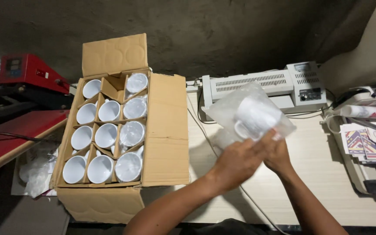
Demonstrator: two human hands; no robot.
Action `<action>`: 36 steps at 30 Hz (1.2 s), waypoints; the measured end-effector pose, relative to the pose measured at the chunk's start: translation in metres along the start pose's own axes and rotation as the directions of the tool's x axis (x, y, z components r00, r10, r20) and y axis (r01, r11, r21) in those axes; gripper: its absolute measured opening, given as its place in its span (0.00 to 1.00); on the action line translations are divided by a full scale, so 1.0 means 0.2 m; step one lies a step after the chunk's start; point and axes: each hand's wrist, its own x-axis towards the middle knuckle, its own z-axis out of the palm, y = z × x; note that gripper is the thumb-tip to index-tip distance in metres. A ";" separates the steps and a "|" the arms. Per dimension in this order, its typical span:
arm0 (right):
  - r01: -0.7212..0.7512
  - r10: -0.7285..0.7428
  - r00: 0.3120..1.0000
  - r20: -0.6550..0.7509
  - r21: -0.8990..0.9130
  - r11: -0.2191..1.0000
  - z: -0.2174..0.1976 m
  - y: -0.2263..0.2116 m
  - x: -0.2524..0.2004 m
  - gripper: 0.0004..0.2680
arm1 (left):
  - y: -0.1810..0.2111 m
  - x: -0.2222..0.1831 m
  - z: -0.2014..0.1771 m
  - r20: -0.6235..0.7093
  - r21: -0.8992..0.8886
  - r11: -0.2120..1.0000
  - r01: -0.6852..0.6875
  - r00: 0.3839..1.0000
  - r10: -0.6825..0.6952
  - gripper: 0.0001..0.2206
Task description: The person takes white ceramic mugs one at a time from a large cardboard box, inserts each mug into a plastic sleeve, and then places the sleeved mug back into its respective cardboard divider slot within the same box.
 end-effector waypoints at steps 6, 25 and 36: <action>-0.036 0.019 0.999 -0.048 -0.391 0.920 -0.02 0.19 0.05 0.20 | 0.08 0.05 0.20 0.033 -0.169 0.985 -0.023 0.999 0.029 0.31; 0.078 -0.054 0.997 0.059 -0.554 0.829 -0.09 0.28 -0.09 0.20 | -0.48 0.19 0.03 -0.193 -0.466 0.801 0.375 0.841 -0.506 0.17; 0.155 -0.099 0.987 0.122 -0.641 0.751 -0.15 0.15 -0.15 0.20 | -0.50 0.00 0.46 0.525 -0.837 -0.389 0.385 0.766 -0.371 0.41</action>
